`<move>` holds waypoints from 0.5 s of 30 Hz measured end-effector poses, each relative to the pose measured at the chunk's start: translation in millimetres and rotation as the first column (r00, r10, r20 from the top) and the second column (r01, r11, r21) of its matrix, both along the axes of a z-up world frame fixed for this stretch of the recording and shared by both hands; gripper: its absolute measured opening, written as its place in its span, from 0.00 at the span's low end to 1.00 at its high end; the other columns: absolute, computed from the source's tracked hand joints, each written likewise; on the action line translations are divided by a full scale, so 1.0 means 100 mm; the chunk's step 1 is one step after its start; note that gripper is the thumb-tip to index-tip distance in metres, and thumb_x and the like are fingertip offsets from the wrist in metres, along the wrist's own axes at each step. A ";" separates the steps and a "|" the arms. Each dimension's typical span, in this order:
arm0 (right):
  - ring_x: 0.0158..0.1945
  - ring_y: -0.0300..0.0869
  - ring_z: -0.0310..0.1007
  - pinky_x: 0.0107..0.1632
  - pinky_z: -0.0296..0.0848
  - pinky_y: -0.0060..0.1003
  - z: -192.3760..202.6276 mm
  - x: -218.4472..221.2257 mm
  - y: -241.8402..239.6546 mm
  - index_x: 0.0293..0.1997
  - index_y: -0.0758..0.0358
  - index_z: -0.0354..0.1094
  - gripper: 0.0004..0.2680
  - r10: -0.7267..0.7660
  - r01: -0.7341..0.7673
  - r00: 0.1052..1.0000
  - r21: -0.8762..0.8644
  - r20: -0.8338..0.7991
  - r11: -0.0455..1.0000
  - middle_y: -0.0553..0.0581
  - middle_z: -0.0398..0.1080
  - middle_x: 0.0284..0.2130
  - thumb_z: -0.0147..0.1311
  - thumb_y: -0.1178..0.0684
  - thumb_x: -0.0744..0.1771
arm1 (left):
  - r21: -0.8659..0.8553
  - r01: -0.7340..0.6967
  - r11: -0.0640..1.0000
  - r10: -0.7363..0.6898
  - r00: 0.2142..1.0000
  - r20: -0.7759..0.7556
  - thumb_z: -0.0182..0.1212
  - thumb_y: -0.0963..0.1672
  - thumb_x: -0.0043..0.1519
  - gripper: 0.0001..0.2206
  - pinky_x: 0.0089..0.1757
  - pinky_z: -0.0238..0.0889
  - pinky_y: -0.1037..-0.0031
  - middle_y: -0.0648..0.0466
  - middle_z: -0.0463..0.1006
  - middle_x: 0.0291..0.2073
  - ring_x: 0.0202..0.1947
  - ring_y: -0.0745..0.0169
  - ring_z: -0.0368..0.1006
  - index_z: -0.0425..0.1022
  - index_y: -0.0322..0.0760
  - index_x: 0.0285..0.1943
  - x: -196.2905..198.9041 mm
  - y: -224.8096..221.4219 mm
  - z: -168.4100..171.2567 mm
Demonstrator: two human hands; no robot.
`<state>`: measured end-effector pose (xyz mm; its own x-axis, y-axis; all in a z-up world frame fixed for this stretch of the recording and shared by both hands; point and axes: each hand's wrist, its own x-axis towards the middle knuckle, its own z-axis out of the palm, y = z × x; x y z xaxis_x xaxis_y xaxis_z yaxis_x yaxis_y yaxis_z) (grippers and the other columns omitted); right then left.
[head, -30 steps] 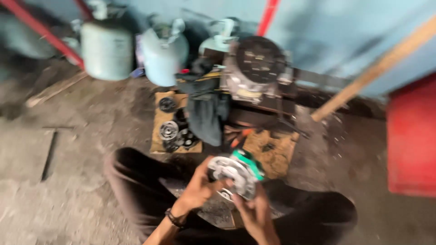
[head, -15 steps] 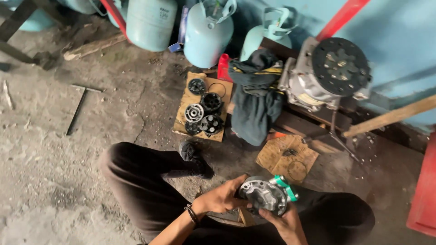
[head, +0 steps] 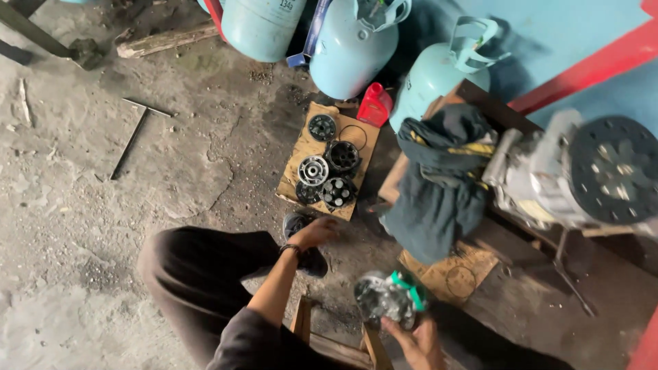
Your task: Disassembling a mechanical pump or compressor by removing the top plate and inspecting internal components
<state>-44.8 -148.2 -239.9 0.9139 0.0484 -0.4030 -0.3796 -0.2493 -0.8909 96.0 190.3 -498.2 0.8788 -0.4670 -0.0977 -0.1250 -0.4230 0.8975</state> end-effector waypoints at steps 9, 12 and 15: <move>0.18 0.43 0.79 0.25 0.77 0.37 -1.05 0.11 0.17 0.26 0.64 0.81 0.14 -0.044 -0.016 0.992 -0.460 -0.120 0.888 0.58 0.82 0.18 0.75 0.47 0.50 | 0.457 -0.562 0.689 0.703 0.671 -0.236 0.77 0.57 0.43 0.52 0.52 0.68 0.56 0.32 0.69 0.56 0.54 0.32 0.71 0.50 0.28 0.69 0.76 -0.56 -1.26; 0.23 0.48 0.80 0.32 0.79 0.42 -1.78 -0.12 0.17 0.33 0.56 0.83 0.20 -0.215 0.110 0.971 -0.599 -0.107 0.794 0.58 0.81 0.23 0.76 0.41 0.46 | 0.531 -0.566 0.630 0.754 0.611 -0.243 0.80 0.57 0.41 0.66 0.56 0.64 0.57 0.33 0.61 0.63 0.59 0.33 0.66 0.32 0.29 0.79 0.89 -0.78 -1.18; 0.26 0.49 0.79 0.38 0.80 0.43 -2.25 -0.12 0.06 0.37 0.50 0.83 0.25 -0.304 0.138 0.946 -0.707 -0.112 0.693 0.56 0.80 0.26 0.78 0.35 0.43 | 0.509 -0.564 0.650 0.758 0.524 -0.389 0.83 0.54 0.39 0.69 0.62 0.58 0.52 0.38 0.49 0.71 0.67 0.32 0.57 0.24 0.38 0.81 1.02 -0.76 -1.39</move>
<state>-56.7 -141.9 -464.5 0.7535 -0.5072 -0.4184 -0.6544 -0.6398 -0.4030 197.7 114.1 -637.1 0.6611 0.3672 -0.6543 0.7463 -0.4121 0.5227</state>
